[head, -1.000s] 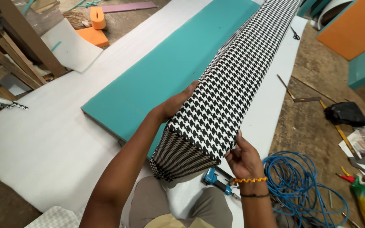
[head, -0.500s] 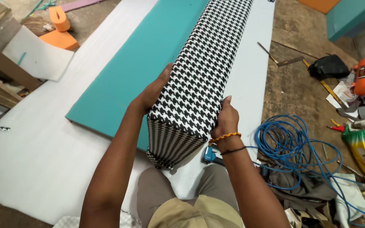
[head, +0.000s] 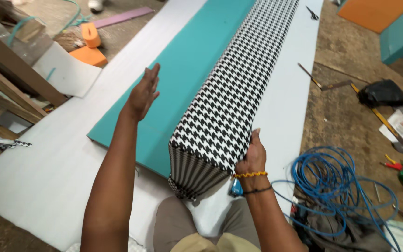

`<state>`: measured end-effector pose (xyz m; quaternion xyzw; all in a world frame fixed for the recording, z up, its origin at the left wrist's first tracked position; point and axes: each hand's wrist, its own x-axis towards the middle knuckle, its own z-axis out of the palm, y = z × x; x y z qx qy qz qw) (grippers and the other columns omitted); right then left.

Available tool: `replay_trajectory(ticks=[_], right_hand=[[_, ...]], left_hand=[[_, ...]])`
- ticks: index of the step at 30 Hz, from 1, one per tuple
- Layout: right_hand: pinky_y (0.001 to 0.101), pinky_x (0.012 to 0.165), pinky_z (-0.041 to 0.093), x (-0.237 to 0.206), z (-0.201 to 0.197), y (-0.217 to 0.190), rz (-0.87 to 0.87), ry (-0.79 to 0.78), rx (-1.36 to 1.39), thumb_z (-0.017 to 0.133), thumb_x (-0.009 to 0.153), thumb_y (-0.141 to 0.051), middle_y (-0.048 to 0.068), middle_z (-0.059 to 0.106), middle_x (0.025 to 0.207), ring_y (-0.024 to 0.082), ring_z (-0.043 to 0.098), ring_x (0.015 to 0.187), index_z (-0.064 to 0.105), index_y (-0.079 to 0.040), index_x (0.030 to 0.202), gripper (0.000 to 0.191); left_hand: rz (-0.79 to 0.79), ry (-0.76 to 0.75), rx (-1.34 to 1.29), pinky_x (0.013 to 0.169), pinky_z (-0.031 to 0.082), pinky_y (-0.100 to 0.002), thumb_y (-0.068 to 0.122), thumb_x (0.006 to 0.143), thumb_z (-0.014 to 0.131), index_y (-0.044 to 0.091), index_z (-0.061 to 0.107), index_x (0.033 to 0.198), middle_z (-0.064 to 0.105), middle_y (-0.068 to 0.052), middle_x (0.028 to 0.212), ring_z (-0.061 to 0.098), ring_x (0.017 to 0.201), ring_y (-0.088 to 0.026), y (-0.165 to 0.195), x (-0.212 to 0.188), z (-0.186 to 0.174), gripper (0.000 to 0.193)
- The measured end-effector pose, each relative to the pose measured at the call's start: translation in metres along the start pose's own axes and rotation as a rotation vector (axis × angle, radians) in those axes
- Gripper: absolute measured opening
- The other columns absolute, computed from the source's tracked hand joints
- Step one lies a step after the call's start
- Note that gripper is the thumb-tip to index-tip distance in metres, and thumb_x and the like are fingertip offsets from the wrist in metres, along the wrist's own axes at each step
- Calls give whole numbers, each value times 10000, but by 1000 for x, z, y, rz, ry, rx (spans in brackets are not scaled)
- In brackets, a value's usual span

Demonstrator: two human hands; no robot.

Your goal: The person upholsters a long wooden frame with black-and-white houndstooth fabric. They press and align the fabric over the padded edge, then use a pneumatic staple gun to fasten the fabric to the frame, working along the length and repositioning the fabric between staples.

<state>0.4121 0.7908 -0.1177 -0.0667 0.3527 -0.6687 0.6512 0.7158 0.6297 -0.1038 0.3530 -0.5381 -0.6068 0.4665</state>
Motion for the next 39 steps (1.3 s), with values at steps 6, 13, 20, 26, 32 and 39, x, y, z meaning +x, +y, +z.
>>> replay_trajectory(ticks=[6, 13, 20, 26, 32, 39], right_hand=[[448, 970, 571, -1, 2, 2, 10, 19, -26, 336, 1081, -465, 177, 705, 1246, 304, 707, 1058, 600, 11, 1302, 588], [454, 976, 573, -9, 10, 2, 13, 65, -49, 351, 1065, -474, 156, 700, 1270, 298, 704, 1077, 593, -7, 1334, 590], [451, 939, 587, -11, 14, 2, 105, 3, 61, 323, 1038, -500, 165, 703, 1224, 296, 714, 1040, 590, 9, 1303, 633], [438, 877, 619, -16, 17, 2, 27, -120, 212, 382, 1073, -452, 179, 720, 1164, 288, 735, 967, 597, 38, 1288, 577], [430, 775, 637, -16, 17, -1, 6, 99, 143, 425, 1050, -428, 149, 739, 1103, 263, 733, 910, 612, -3, 1236, 500], [347, 895, 572, -6, 2, 17, -115, 69, 155, 483, 1067, -439, 124, 724, 1194, 193, 693, 1022, 632, 54, 1293, 563]], left_hand=[[71, -207, 837, 1272, 5, -486, 650, 990, 91, 185, 25, 1641, -42, -68, 1741, -49, 1594, -265, -23, -11, 74, 803], [61, -167, 652, 1265, 134, -456, 658, 1017, 166, 142, 7, 1658, 81, -124, 1716, 126, 1561, -297, 34, -5, 34, 838], [20, -257, 1154, 1186, 52, -509, 623, 1008, 308, 147, 71, 1626, 56, -136, 1741, 50, 1551, -324, 31, -12, 95, 815], [-157, -170, 719, 1208, 282, -418, 678, 957, 325, 153, 186, 1630, 227, -128, 1701, 268, 1549, -303, 0, 53, 68, 865], [-14, -104, 1235, 1231, 301, -472, 601, 1063, 337, 92, 189, 1651, 222, -240, 1676, 348, 1513, -429, 3, 55, 121, 792], [76, -182, 1730, 1085, 174, -745, 508, 993, 394, 250, 260, 1609, 174, -86, 1682, 133, 1499, -522, 37, -25, 226, 681]])
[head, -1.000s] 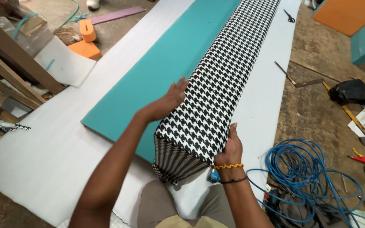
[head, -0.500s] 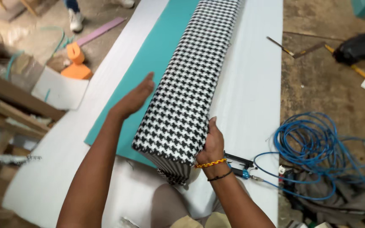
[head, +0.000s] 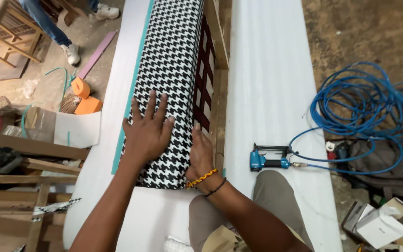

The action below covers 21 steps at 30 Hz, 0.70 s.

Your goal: The person upholsters a long wooden frame with black-and-white houndstooth fabric. They press and align the fabric over the padded edge, then use a pneumatic staple gun to fasten the fabric to the frame, working along the length and repositioning the fabric between staples.

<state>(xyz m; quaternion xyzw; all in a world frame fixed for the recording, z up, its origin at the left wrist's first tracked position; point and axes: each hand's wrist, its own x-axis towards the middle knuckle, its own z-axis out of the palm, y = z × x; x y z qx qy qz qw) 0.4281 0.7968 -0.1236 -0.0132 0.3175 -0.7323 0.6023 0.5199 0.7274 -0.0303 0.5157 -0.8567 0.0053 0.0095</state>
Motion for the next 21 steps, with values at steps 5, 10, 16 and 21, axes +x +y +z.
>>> replay_trajectory(ticks=[5, 10, 16, 21], right_hand=[[356, 923, 563, 0, -6, 2, 188, 45, 82, 483, 1012, -461, 92, 689, 1202, 190, 683, 1073, 593, -67, 1295, 497], [338, 867, 576, 1, -14, -5, 189, -137, 174, 481, 1021, -448, 77, 697, 1114, 171, 687, 987, 599, -49, 1252, 476], [271, 488, 470, 46, -93, 18, 202, -165, -286, 569, 1099, -433, 35, 573, 698, 133, 546, 566, 600, 43, 1112, 477], [419, 618, 518, 135, -252, -9, -369, -81, -1307, 581, 1058, -347, 163, 635, 738, 297, 636, 627, 614, -16, 938, 354]], left_hand=[[133, 69, 60, 1017, 103, -874, 391, 943, 497, 225, 388, 1564, 245, -106, 1669, 156, 1498, -521, 41, -34, 2, 652], [101, -1, 97, 967, 117, -903, 319, 908, 553, 240, 471, 1505, 237, -137, 1656, 136, 1464, -568, 61, -39, -2, 609], [24, -119, 157, 924, 148, -912, 194, 808, 611, 220, 489, 1480, 148, -145, 1659, 106, 1439, -594, 70, -29, -5, 684], [12, -113, 163, 928, 164, -910, 239, 858, 654, 224, 502, 1469, 159, -135, 1663, 114, 1448, -598, 72, -30, 0, 630]])
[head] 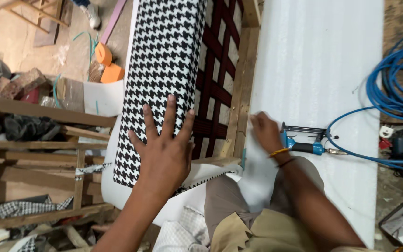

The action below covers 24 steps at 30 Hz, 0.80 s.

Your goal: The person upholsters a long wooden frame with black-and-white houndstooth fabric. They press and align the fabric over the padded edge, then use a pneumatic staple gun to fasten the fabric to the frame, working along the length and repositioning the fabric between staples.

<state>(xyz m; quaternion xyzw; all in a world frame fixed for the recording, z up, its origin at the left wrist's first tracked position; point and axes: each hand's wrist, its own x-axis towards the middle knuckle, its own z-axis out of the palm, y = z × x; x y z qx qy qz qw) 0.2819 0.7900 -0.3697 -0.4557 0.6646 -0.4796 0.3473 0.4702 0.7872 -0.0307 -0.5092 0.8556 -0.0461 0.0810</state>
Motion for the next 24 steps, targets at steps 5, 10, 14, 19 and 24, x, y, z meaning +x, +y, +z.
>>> replay_trajectory(ticks=[5, 10, 14, 19, 24], right_hand=[[518, 826, 540, -26, -76, 146, 44, -285, -796, 738, 876, -406, 240, 661, 997, 421, 647, 966, 678, -15, 1007, 417], [430, 975, 535, -48, -96, 195, 17, -398, -1035, 794, 808, -292, 134, 652, 1178, 338, 612, 1150, 647, -71, 1137, 422], [445, 979, 512, -38, -90, 203, -6, -562, -1137, 709, 877, -246, 55, 655, 1198, 263, 603, 1207, 625, -163, 1180, 325], [449, 1027, 506, -20, -78, 198, -88, -635, -1126, 600, 987, -325, 51, 710, 1208, 274, 671, 1159, 657, -194, 1146, 213], [478, 872, 583, 19, -92, 133, 251, -628, -925, 744, 810, -388, 190, 752, 1058, 364, 728, 998, 674, -88, 1130, 444]], left_hand=[[-8, 15, 10, 953, 165, -900, 240, 853, 682, 268, 512, 1463, 172, -137, 1664, 122, 1454, -596, 3, 1, 2, 635], [-11, 12, 25, 983, 156, -879, 242, 864, 671, 278, 459, 1511, 182, -139, 1664, 123, 1457, -589, 4, 3, 3, 682], [-34, 4, 18, 996, 134, -882, 240, 875, 660, 170, 368, 1560, 178, -132, 1672, 109, 1471, -584, 4, 5, 5, 748], [-60, -48, 32, 964, 137, -888, 196, 845, 649, 151, 365, 1540, 175, -128, 1658, 100, 1451, -593, 4, 7, 3, 753], [-59, -31, 43, 967, 151, -894, 105, 791, 637, 209, 404, 1547, 177, -132, 1669, 100, 1463, -596, 4, 5, 1, 798]])
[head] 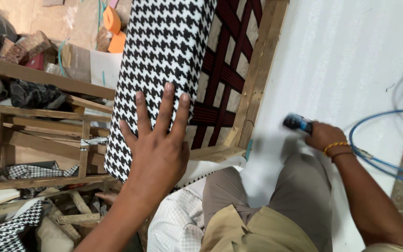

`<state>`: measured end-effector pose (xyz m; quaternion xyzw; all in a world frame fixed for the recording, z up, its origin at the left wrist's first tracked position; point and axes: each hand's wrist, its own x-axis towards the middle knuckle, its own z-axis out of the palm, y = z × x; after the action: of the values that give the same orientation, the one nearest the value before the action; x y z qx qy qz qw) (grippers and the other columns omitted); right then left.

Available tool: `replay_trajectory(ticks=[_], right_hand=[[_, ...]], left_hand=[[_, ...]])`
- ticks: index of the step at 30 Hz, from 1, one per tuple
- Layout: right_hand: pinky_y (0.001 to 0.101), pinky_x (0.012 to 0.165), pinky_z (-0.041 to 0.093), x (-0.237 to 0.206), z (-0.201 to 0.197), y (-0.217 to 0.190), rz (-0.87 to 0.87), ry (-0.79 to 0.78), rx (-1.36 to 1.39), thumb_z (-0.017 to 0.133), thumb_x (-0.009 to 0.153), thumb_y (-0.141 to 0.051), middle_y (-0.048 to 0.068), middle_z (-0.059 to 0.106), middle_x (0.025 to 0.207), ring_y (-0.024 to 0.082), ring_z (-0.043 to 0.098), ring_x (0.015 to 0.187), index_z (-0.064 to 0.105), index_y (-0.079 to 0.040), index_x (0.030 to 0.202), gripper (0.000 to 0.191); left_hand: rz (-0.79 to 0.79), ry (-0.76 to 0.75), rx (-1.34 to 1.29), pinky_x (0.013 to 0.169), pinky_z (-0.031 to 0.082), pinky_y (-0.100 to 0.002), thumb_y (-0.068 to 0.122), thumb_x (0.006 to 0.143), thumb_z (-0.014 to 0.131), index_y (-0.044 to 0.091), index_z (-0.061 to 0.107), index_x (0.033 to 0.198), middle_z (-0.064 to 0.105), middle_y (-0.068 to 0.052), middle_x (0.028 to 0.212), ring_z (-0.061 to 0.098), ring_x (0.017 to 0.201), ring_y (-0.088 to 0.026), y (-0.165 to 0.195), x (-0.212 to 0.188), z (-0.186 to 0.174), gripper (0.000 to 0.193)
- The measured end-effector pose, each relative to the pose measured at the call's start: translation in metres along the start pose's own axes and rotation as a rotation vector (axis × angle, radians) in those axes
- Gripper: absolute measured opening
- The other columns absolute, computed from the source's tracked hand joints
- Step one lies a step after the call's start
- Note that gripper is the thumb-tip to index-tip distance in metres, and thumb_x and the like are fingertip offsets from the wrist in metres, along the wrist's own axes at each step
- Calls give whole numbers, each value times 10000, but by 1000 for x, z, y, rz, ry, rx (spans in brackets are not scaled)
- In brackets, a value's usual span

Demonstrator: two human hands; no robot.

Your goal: The person upholsters a long wooden frame with black-and-white houndstooth fabric. They press and align the fabric over the padded edge, then use a pneumatic staple gun to fasten the fabric to the frame, working along the length and repositioning the fabric between staples.

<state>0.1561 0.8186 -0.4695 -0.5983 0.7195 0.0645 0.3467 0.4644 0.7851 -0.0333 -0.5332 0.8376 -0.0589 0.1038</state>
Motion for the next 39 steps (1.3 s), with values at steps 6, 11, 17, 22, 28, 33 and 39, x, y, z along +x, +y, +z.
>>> replay_trajectory(ticks=[6, 11, 17, 22, 28, 33, 39], right_hand=[[372, 719, 589, -98, -92, -70, -227, 225, 667, 784, 899, -269, 179, 760, 829, 282, 744, 728, 746, -73, 1151, 321], [349, 942, 580, -137, -100, -145, -957, 480, 1126, 791, 848, -50, 97, 705, 1192, 203, 697, 1076, 579, -2, 1312, 512], [365, 934, 572, -134, -95, -183, -990, 595, 1028, 806, 858, -66, 100, 697, 1183, 196, 700, 1082, 556, -2, 1306, 518], [380, 901, 568, -129, -98, -179, -1086, 870, 627, 848, 836, -90, 63, 690, 1110, 183, 694, 1041, 608, -68, 1216, 450], [379, 961, 580, -141, -59, -174, -863, 58, 1575, 813, 852, -90, 89, 673, 1218, 186, 671, 1103, 534, -35, 1327, 554], [353, 900, 574, -149, -54, -179, -1010, 462, 1074, 836, 840, -127, 79, 701, 1146, 194, 699, 1040, 599, -65, 1264, 490], [350, 798, 600, -162, -102, -172, -913, 455, 900, 833, 796, -99, 98, 744, 996, 227, 747, 877, 658, -40, 1162, 410]], left_hand=[[6, 21, -33, 968, 151, -909, 74, 807, 620, 240, 426, 1559, 153, -107, 1684, 91, 1476, -586, -1, -3, 3, 794], [-3, 42, -32, 967, 141, -913, 28, 816, 591, 274, 414, 1574, 128, -73, 1701, 83, 1483, -580, -2, -3, 2, 817], [-14, 19, -53, 959, 131, -917, 25, 809, 585, 286, 399, 1569, 113, -58, 1690, 67, 1478, -575, -2, -2, 1, 825], [4, 34, -36, 958, 119, -916, -16, 809, 562, 274, 400, 1575, 102, -60, 1699, 60, 1482, -577, -2, -2, 1, 835], [-1, 33, -50, 953, 121, -919, -27, 771, 550, 242, 356, 1580, 106, -61, 1695, 68, 1475, -578, -2, -4, -1, 874], [-1, 46, -66, 958, 124, -921, -33, 774, 550, 157, 274, 1617, 125, -54, 1703, 82, 1486, -575, -4, -6, -1, 907], [1, 67, -48, 961, 129, -910, -3, 812, 563, 165, 272, 1620, 127, -47, 1712, 94, 1495, -564, -1, -6, -5, 875]])
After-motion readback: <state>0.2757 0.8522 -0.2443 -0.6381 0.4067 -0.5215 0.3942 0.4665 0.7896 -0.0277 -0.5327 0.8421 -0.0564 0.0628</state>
